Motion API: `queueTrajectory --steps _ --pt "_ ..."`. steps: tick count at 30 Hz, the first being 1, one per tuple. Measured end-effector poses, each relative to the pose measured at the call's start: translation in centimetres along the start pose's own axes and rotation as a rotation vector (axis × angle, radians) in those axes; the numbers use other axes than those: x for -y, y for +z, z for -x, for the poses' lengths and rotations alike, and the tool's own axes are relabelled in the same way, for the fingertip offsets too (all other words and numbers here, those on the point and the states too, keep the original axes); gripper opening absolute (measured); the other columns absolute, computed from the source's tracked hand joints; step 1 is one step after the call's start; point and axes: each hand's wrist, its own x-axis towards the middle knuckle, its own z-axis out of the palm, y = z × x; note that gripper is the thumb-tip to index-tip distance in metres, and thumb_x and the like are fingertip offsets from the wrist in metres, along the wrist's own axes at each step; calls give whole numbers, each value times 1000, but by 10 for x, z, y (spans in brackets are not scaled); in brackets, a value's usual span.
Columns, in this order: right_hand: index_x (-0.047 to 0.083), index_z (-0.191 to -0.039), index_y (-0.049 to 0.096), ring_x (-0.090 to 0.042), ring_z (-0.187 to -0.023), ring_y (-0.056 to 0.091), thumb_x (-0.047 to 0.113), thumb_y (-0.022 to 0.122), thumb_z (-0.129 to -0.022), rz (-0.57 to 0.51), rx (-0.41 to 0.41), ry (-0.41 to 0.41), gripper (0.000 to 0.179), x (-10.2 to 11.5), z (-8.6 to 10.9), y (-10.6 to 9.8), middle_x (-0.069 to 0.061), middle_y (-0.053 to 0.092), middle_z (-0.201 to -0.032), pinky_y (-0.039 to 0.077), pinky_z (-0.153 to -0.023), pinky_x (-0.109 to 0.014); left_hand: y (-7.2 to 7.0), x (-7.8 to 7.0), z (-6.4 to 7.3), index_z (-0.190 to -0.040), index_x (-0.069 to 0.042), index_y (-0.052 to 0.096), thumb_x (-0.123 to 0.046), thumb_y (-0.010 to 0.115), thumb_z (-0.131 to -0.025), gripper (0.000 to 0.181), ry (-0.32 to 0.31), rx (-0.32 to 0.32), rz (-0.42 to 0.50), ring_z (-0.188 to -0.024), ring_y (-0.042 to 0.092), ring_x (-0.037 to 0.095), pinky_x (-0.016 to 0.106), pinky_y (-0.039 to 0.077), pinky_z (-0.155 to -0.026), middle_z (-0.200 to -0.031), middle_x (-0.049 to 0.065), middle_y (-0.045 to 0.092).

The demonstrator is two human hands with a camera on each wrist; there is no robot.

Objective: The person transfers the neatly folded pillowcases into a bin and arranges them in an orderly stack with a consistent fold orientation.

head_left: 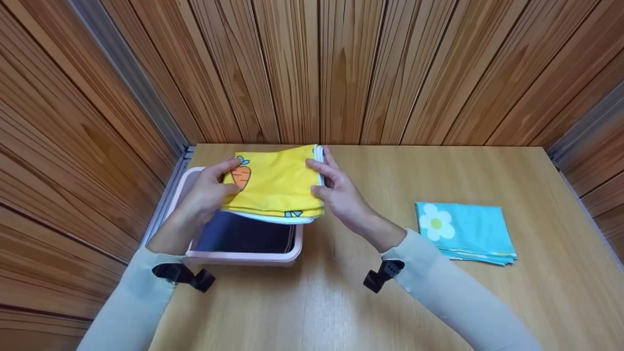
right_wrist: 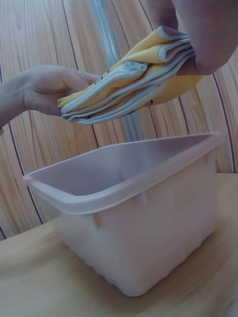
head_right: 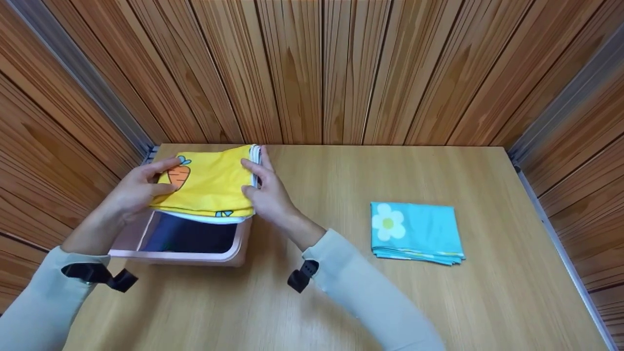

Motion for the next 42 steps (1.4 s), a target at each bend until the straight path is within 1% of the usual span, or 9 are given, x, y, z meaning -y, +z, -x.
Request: queueTrajectory --steps 2,4,8,12,19,27,36,39,42 --pt "-3 -151 44 -20 -156 -3 -17 46 -96 0 4 8 57 -2 -1 5 -1 -9 -171 19 -122 -34 -6 3 2 -159 -8 32 8 51 -99 65 -15 -1 14 -132 42 29 23 50 -87 -169 12 17" --pt "-3 -151 44 -21 -156 -2 -17 47 -95 9 5 18 58 -5 -2 11 -1 -9 -171 19 -123 -34 -12 6 3 -160 -8 32 7 50 -99 65 -28 3 21 -120 49 28 21 53 -80 -165 16 25" --pt "-5 -151 42 -23 -156 -3 -17 46 -94 5 34 18 58 -9 -5 21 -4 -10 -171 19 -122 -34 -23 12 6 -160 -8 30 9 47 -100 65 -55 16 48 -105 56 23 21 56 -78 -155 21 34" --pt "-9 -151 38 -26 -156 1 -18 45 -92 -58 69 -1 60 -12 -5 28 -6 -12 -171 23 -121 -37 -32 18 9 -161 -8 28 11 46 -99 68 -63 31 62 -102 56 20 21 56 -79 -155 21 30" --pt "-7 -151 41 -26 -156 6 -19 46 -91 -38 82 26 61 -19 -8 38 -6 -9 -171 25 -121 -34 -46 26 13 -163 -15 25 6 44 -101 68 -136 43 83 -107 58 21 24 57 -86 -157 19 29" --pt "-2 -149 47 -22 -156 4 -19 49 -91 14 84 69 61 -25 -8 49 -4 -7 -171 16 -123 -31 -60 40 13 -164 -21 21 7 43 -100 74 -180 69 112 -105 61 21 29 58 -87 -161 19 25" --pt "7 -149 51 -26 -155 18 -15 51 -95 58 71 116 59 -26 -8 52 -4 -3 -172 27 -120 -35 -66 38 14 -165 -20 18 7 46 -99 76 -175 91 123 -109 60 21 28 57 -89 -164 17 23" --pt "7 -149 51 -28 -155 15 -11 55 -94 138 70 113 57 -25 -7 53 -5 -3 -172 27 -121 -38 -65 39 14 -164 -17 19 2 50 -101 74 -174 86 52 -125 54 29 35 52 -101 -166 18 22" --pt "8 -149 51 -28 -156 6 -4 59 -93 240 53 116 58 -24 -5 53 -5 -3 -172 20 -124 -42 -63 41 14 -165 -15 16 -12 55 -103 73 -166 63 -74 -148 29 41 52 34 -117 -169 20 12"
